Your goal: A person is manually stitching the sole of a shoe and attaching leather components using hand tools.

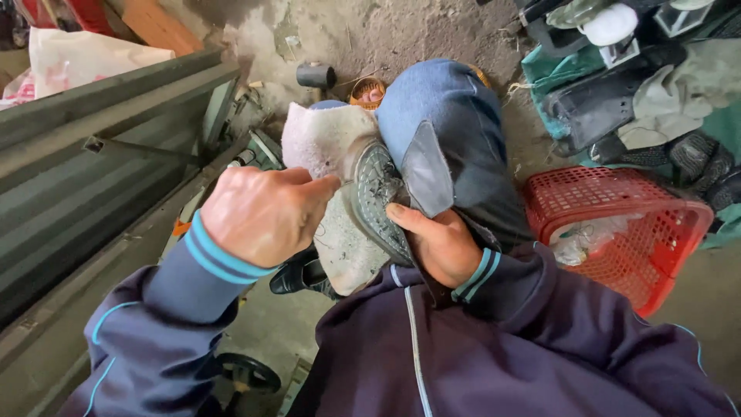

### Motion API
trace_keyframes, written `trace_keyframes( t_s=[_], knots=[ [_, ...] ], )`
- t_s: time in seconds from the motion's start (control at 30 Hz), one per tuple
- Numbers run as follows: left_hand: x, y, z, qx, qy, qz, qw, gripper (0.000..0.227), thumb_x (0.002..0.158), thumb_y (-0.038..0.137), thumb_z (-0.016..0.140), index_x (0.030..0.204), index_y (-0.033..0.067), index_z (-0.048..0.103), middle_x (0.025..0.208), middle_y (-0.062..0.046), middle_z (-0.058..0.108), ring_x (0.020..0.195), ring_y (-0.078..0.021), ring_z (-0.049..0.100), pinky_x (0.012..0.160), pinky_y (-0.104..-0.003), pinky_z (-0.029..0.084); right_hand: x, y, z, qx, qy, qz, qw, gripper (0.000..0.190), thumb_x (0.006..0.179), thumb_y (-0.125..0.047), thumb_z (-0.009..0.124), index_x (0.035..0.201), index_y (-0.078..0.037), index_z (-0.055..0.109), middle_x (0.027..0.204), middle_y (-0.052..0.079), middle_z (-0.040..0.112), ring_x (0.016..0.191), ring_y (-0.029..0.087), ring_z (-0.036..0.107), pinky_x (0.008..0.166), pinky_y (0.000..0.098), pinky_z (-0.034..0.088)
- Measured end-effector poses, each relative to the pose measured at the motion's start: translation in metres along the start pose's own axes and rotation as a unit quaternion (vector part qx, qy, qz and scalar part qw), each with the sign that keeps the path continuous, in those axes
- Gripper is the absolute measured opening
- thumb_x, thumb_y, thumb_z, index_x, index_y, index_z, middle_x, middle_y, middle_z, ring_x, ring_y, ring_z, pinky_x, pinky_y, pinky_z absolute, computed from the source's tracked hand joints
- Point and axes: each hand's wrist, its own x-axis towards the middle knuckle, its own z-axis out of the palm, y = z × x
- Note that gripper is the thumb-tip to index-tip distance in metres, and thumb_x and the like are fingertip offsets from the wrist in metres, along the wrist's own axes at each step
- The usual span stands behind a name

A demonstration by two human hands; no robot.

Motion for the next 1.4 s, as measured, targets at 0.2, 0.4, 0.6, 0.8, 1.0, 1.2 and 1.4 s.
trace_keyframes(
  t_s=[0.2, 0.4, 0.6, 0.8, 1.0, 1.2, 1.4],
  knots=[
    [-0.01, 0.003, 0.011, -0.054, 0.049, -0.02, 0.997, 0.017, 0.095, 0.023, 0.056, 0.097, 0.0205, 0.073, 0.062, 0.0, 0.063, 0.045, -0.0326, 0.062, 0.043, -0.046, 0.051, -0.002, -0.001, 0.002, -0.032, -0.008, -0.002, 0.999, 0.044, 0.094, -0.005, 0.067, 0.137, 0.002, 0.061, 0.134, 0.012, 0.067, 0.127, 0.026, 0.061, 0.116, 0.047, 0.046],
    [-0.082, 0.016, 0.017, -0.227, 0.094, -0.088, 0.965, 0.019, 0.094, 0.012, 0.06, 0.099, 0.0164, 0.078, 0.066, -0.006, 0.068, 0.057, -0.0357, 0.067, 0.049, -0.045, 0.056, -0.024, -0.026, 0.036, -0.249, -0.104, 0.019, 0.963, 0.039, 0.098, -0.011, 0.065, 0.133, 0.007, 0.064, 0.131, 0.022, 0.069, 0.128, 0.034, 0.061, 0.112, 0.0526, 0.046],
    [-0.129, 0.031, 0.077, -0.291, 0.123, -0.148, 0.937, 0.028, 0.092, 0.004, 0.06, 0.111, 0.0097, 0.079, 0.073, -0.009, 0.076, 0.051, -0.0292, 0.066, 0.044, -0.04, 0.055, -0.028, -0.02, 0.059, -0.421, -0.195, 0.03, 0.885, 0.036, 0.095, -0.011, 0.069, 0.13, -0.001, 0.069, 0.128, 0.015, 0.073, 0.123, 0.024, 0.065, 0.112, 0.0454, 0.048],
    [-0.122, 0.027, 0.088, -0.298, 0.114, -0.129, 0.939, 0.028, 0.093, 0.002, 0.058, 0.112, 0.0041, 0.079, 0.069, -0.014, 0.075, 0.035, -0.023, 0.058, 0.033, -0.033, 0.045, -0.029, -0.014, 0.058, -0.428, -0.179, 0.041, 0.885, 0.04, 0.099, -0.024, 0.065, 0.134, -0.005, 0.067, 0.135, 0.006, 0.068, 0.124, 0.016, 0.059, 0.111, 0.0417, 0.049],
    [-0.106, 0.016, 0.097, -0.327, 0.097, -0.099, 0.935, 0.028, 0.094, 0.003, 0.057, 0.11, 0.0035, 0.079, 0.069, -0.017, 0.075, 0.035, -0.0254, 0.056, 0.033, -0.036, 0.044, -0.026, -0.012, 0.043, -0.435, -0.182, 0.05, 0.881, 0.049, 0.102, -0.03, 0.061, 0.145, -0.007, 0.059, 0.147, 0.009, 0.061, 0.137, 0.025, 0.055, 0.114, 0.048, 0.043],
    [-0.1, 0.019, 0.098, -0.294, 0.116, -0.106, 0.943, 0.02, 0.094, 0.01, 0.061, 0.101, 0.0077, 0.08, 0.069, -0.012, 0.075, 0.046, -0.0318, 0.064, 0.039, -0.039, 0.049, -0.02, 0.005, 0.004, -0.481, -0.103, 0.043, 0.869, 0.028, 0.094, -0.022, 0.073, 0.117, -0.005, 0.069, 0.113, 0.002, 0.07, 0.106, 0.016, 0.063, 0.096, 0.0379, 0.05],
    [-0.114, 0.018, 0.104, -0.292, 0.102, -0.11, 0.945, 0.025, 0.096, 0.013, 0.058, 0.108, 0.0071, 0.079, 0.068, -0.012, 0.074, 0.047, -0.03, 0.064, 0.042, -0.039, 0.051, -0.088, -0.047, 0.033, -0.687, -0.094, -0.058, 0.718, 0.043, 0.09, -0.031, 0.073, 0.127, -0.011, 0.065, 0.109, 0.013, 0.078, 0.103, 0.031, 0.075, 0.087, 0.0463, 0.058]
  ],
)
